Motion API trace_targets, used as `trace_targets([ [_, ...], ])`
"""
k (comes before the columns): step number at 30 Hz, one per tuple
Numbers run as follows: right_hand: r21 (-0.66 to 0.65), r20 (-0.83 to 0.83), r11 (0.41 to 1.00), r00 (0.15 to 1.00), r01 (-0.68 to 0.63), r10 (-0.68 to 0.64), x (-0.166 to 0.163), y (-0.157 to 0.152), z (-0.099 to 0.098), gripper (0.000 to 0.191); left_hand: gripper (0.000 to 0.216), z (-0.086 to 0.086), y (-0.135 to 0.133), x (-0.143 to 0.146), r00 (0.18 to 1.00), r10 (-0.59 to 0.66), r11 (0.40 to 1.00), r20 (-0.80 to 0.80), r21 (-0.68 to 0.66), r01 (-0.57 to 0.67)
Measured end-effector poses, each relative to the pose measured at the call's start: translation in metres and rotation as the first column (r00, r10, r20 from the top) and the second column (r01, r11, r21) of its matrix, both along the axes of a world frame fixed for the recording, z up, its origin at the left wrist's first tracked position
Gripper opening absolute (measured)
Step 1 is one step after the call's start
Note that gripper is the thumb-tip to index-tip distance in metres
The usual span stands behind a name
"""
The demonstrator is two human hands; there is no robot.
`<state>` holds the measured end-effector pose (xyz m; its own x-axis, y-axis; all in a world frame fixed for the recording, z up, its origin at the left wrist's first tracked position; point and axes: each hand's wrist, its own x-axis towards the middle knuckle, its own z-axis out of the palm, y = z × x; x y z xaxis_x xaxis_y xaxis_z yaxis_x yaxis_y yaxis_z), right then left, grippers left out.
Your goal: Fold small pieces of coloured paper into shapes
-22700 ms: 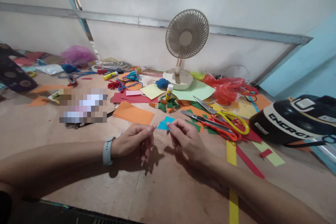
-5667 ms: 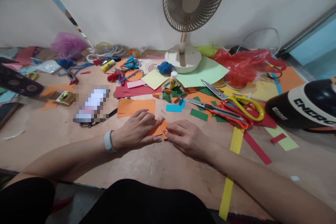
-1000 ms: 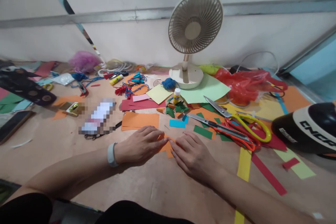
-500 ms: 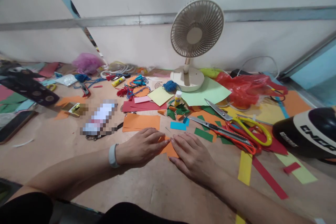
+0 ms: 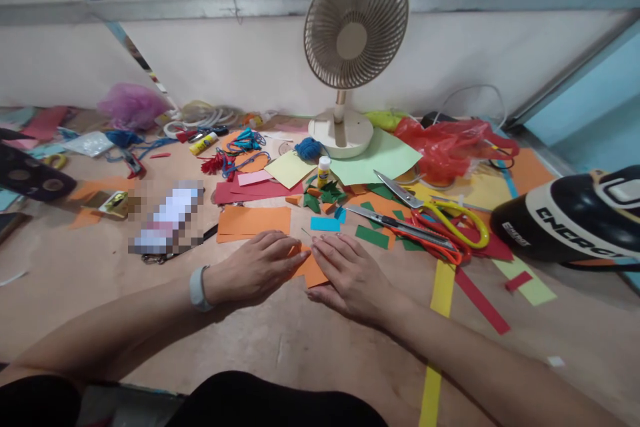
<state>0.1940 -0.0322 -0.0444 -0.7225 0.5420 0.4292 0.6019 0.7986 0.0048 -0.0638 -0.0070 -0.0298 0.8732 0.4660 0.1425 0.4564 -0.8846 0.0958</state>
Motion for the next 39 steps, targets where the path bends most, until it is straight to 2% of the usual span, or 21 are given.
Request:
trace_targets([
  [3, -0.035, 0.002, 0.999, 1.000, -0.008, 0.009, 0.000, 0.001, 0.000, 0.060, 0.040, 0.000, 0.000, 0.000, 1.000, -0.005, 1.000, -0.006, -0.001, 0.005],
  [20, -0.026, 0.134, 1.000, 0.991, 0.008, -0.004, 0.007, -0.004, 0.005, 0.059, 0.042, -0.001, 0.001, -0.002, 0.999, -0.012, 1.000, -0.045, 0.001, 0.013],
  [33, -0.038, 0.151, 0.999, 0.988, 0.037, -0.031, 0.023, -0.010, 0.004, 0.057, 0.040, -0.002, 0.001, -0.002, 1.000, -0.001, 1.000, -0.023, -0.010, 0.000],
  [39, -0.017, 0.156, 0.999, 0.987, 0.034, -0.031, 0.022, -0.011, 0.005, 0.059, 0.047, -0.003, 0.002, -0.001, 1.000, 0.013, 0.999, -0.007, -0.033, -0.014],
])
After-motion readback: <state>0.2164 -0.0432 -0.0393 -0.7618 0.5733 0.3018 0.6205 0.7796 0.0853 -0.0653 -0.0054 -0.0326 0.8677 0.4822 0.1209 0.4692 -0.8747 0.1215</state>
